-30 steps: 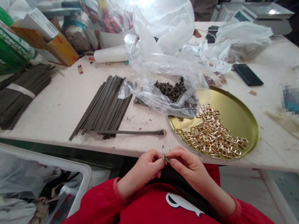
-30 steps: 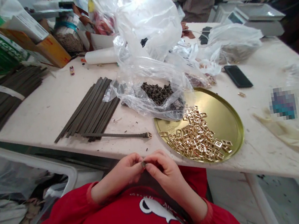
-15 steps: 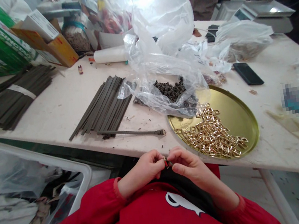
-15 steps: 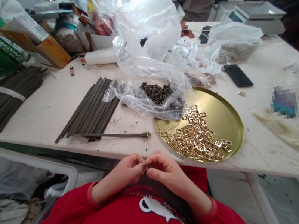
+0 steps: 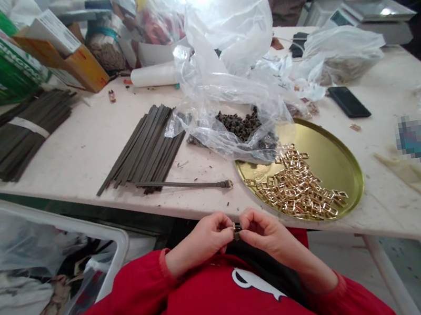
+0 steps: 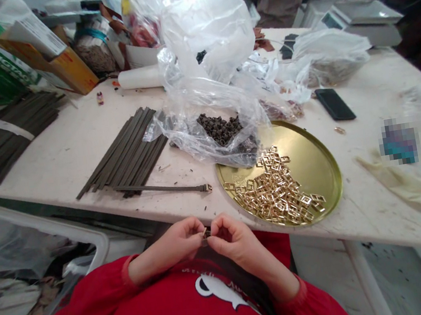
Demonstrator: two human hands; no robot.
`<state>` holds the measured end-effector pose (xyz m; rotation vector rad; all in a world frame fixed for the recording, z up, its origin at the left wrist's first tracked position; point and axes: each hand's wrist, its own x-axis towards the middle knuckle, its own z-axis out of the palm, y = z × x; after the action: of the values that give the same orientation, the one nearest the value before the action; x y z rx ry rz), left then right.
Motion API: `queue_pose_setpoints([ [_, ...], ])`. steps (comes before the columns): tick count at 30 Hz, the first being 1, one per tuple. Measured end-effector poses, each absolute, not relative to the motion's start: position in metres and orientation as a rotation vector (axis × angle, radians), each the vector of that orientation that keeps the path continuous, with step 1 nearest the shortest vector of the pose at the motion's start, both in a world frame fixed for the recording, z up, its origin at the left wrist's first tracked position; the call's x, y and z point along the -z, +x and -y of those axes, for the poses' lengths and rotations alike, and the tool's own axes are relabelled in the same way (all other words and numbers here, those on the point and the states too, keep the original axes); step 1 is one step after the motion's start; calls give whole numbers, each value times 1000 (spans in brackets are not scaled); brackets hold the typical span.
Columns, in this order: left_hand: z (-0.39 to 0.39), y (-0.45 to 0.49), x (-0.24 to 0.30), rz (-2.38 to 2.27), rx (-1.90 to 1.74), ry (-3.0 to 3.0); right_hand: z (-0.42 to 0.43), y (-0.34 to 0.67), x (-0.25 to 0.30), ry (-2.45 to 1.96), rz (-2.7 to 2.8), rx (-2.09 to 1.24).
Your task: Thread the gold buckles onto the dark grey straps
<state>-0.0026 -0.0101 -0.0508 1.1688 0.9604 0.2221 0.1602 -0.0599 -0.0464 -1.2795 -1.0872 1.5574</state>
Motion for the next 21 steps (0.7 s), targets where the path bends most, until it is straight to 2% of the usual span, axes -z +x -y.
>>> queue_pose_setpoints([
  [9, 10, -2, 53, -938, -224, 1133, 62, 154, 54, -1458, 1046, -1381],
  [16, 13, 8, 48, -1109, -326, 1263, 68, 146, 61, -1586, 1428, -640],
  [21, 15, 8, 44, -1061, -352, 1248, 70, 143, 66, -1485, 1620, -441],
])
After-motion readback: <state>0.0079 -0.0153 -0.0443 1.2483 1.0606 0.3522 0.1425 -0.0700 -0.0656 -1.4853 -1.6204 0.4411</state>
